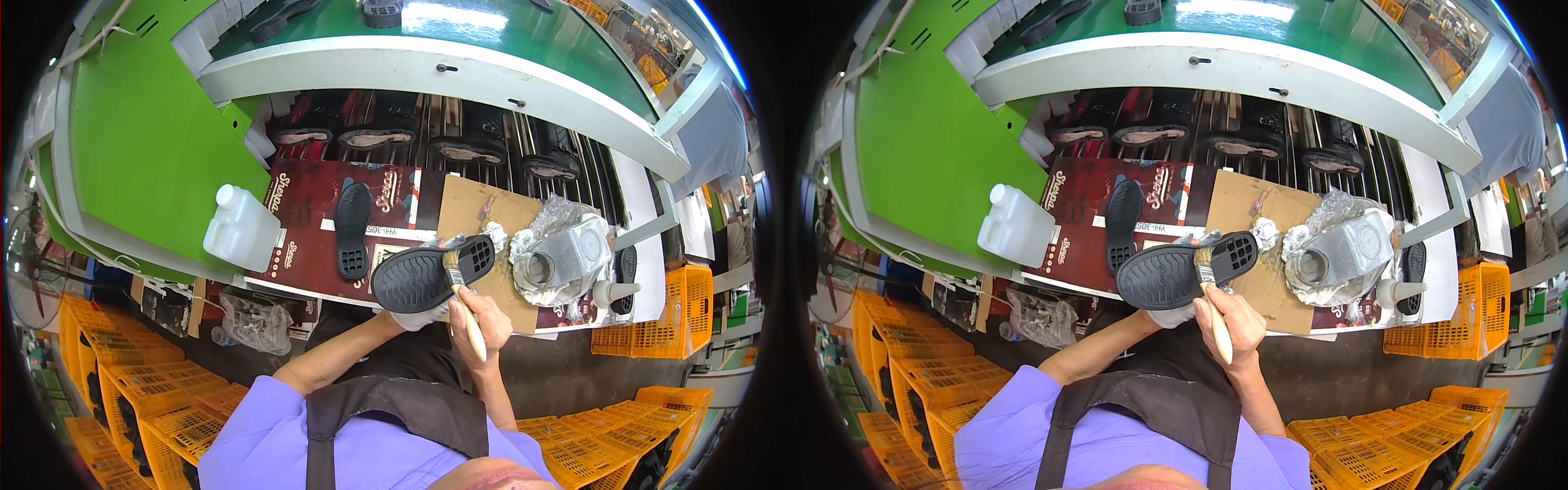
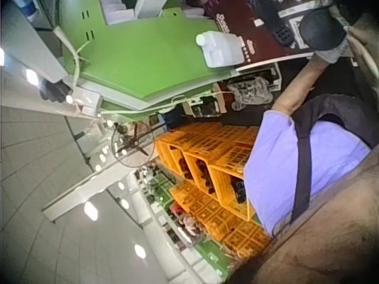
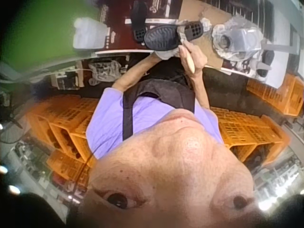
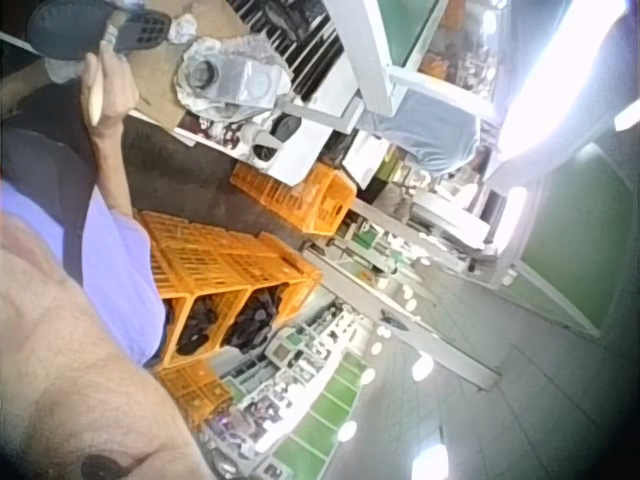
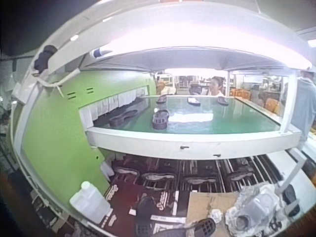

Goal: The person applies a dark adhesive to the bottom of black shoe soles using a brush. They repeatedly dip the brush into a container and spread the substance over the textured surface of the soles, handling them one at a time.

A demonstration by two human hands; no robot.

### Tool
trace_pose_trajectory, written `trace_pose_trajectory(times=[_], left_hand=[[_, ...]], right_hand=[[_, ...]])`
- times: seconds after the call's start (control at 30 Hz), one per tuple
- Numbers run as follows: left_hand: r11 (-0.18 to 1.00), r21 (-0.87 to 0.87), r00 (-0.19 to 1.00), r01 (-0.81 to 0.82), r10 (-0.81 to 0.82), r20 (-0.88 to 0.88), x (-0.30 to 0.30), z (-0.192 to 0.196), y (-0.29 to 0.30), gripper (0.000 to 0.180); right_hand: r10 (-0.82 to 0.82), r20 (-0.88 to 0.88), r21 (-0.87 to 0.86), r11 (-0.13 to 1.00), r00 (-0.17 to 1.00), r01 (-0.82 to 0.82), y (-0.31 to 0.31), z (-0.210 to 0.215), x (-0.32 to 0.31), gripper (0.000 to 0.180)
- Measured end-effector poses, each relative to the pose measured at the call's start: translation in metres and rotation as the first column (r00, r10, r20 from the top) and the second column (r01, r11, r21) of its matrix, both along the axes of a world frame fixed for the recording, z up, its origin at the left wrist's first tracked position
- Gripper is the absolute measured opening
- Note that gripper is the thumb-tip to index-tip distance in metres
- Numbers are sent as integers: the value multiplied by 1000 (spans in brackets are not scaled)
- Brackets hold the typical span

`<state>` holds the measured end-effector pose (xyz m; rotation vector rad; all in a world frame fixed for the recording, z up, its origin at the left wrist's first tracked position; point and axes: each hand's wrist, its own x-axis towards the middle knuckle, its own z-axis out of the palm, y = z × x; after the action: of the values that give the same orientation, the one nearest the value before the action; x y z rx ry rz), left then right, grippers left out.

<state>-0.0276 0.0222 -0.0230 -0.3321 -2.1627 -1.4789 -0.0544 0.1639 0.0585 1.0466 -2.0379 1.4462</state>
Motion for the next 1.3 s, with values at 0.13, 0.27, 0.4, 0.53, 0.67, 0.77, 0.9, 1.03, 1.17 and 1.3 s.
trace_pose_trajectory(times=[0.13,0.27,0.4,0.53,0.67,0.77,0.9,1.03,1.17,1.3], left_hand=[[993,116,1000,20,-18,-15,2,-1,1,82],[994,106,1000,10,-8,-19,3,5,1,83],[999,25,999,28,-29,22,2,-1,-2,86],[994,96,997,44,-38,-61,2,4,1,88],[976,202,996,85,-91,19,5,6,0,87],[966,248,995,69,-84,51,1,4,3,84],[922,374,986,97,-141,92,3,22,6,86],[902,424,988,81,-129,86,5,30,8,84],[885,448,976,123,-189,104,4,28,7,83],[855,502,980,134,-190,62,2,28,10,82]], right_hand=[[1,-9,0,1000,1000,-1,-1,-2,0,17],[20,-30,-5,1000,999,-21,0,-2,-2,22],[11,-45,-11,1000,999,-11,-1,-2,0,20],[-6,-52,-22,1000,999,5,-3,2,-1,16],[24,-43,10,1000,999,-24,-1,3,-1,24],[22,-49,3,1000,999,-22,-1,4,1,25],[23,-3,-35,999,1000,-23,-1,10,5,17],[26,1,-31,999,1000,-26,0,13,9,22],[31,-17,-17,999,999,-31,1,18,10,26],[54,-6,-23,998,999,-54,1,21,10,20]])
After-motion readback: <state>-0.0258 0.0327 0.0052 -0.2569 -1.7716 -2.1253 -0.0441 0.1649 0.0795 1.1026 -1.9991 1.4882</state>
